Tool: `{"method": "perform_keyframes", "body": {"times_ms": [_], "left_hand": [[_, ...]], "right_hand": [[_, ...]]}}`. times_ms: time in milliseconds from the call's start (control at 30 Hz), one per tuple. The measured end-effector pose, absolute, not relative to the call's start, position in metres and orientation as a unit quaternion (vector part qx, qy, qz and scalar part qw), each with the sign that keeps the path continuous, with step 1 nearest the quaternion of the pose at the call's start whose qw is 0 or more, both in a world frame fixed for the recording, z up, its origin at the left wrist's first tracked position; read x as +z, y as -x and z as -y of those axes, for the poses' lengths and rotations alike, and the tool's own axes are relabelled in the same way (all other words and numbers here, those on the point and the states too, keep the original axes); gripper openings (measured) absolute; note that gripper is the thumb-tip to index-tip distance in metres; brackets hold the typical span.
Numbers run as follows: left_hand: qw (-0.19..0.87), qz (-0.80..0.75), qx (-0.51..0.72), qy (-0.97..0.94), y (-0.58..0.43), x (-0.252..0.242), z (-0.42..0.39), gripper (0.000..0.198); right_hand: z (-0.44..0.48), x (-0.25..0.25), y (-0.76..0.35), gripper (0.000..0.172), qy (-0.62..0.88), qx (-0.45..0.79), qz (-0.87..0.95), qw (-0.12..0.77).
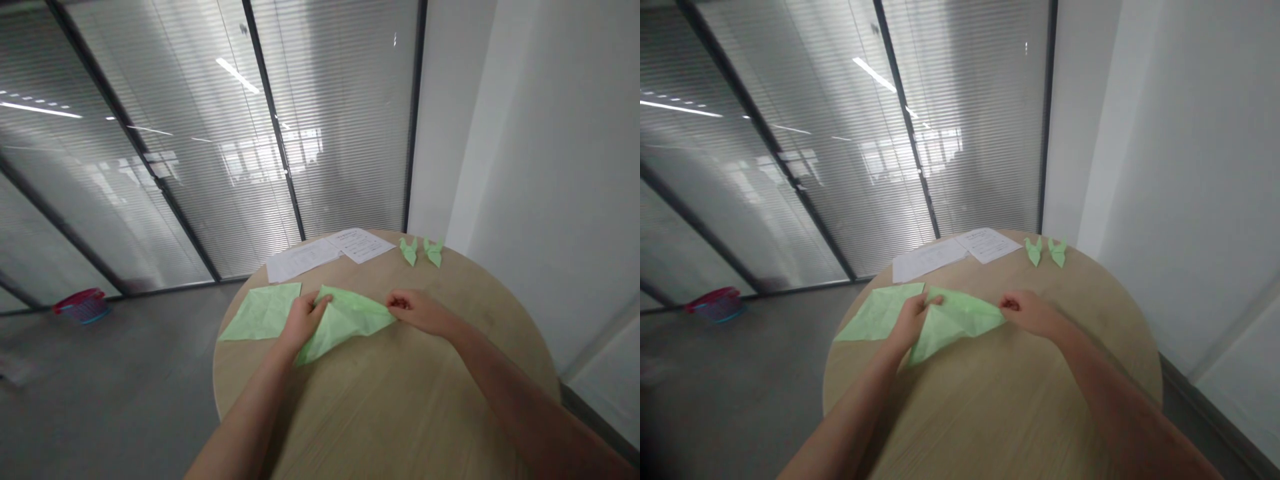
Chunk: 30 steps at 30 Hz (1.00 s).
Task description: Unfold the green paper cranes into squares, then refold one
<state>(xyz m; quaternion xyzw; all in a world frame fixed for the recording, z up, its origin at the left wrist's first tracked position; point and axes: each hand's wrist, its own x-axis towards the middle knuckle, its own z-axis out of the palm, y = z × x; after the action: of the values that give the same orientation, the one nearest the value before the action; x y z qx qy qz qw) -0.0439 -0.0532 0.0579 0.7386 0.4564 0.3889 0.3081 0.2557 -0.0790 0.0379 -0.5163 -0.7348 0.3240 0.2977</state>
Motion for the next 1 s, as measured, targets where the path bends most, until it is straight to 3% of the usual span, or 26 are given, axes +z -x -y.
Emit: {"method": "perform_keyframes", "body": {"times_ms": [200,333,367,500,567,633,767,833,1000], "left_hand": [[0.299,-0.491,0.319,-0.754,0.047,0.055,0.049,0.041],[0.260,-0.541,0.299,-0.742,0.040,0.042,0.041,0.028],[0.236,-0.561,0.291,-0.738,0.038,0.038,0.040,0.030],[0.072,-0.590,0.238,-0.768,0.022,0.025,0.046,0.072],[-0.002,-0.536,0.212,-0.817,0.012,0.019,0.052,0.065],[-0.009,-0.465,0.175,-0.868,0.004,0.011,0.057,0.050],[0.040,-0.398,0.141,-0.905,-0.005,-0.003,0.063,0.044],[0.041,-0.408,0.123,-0.904,-0.005,-0.006,0.064,0.045],[0.029,-0.487,0.057,-0.871,-0.007,-0.004,0.061,0.060]], "right_hand": [[0.073,0.034,-0.266,0.019,0.526,0.429,0.677,0.284],[0.069,0.029,-0.266,0.021,0.571,0.357,0.686,0.276],[0.067,0.027,-0.265,0.021,0.592,0.312,0.691,0.274],[0.062,0.018,-0.258,0.021,0.640,0.116,0.712,0.263],[0.065,0.018,-0.252,0.028,0.620,0.045,0.738,0.263],[0.072,0.023,-0.244,0.023,0.579,0.026,0.774,0.257],[0.093,0.037,-0.230,0.016,0.481,0.110,0.849,0.187],[0.099,0.038,-0.229,0.021,0.479,0.156,0.853,0.135],[0.096,0.017,-0.247,0.061,0.523,0.159,0.836,0.043]]}}
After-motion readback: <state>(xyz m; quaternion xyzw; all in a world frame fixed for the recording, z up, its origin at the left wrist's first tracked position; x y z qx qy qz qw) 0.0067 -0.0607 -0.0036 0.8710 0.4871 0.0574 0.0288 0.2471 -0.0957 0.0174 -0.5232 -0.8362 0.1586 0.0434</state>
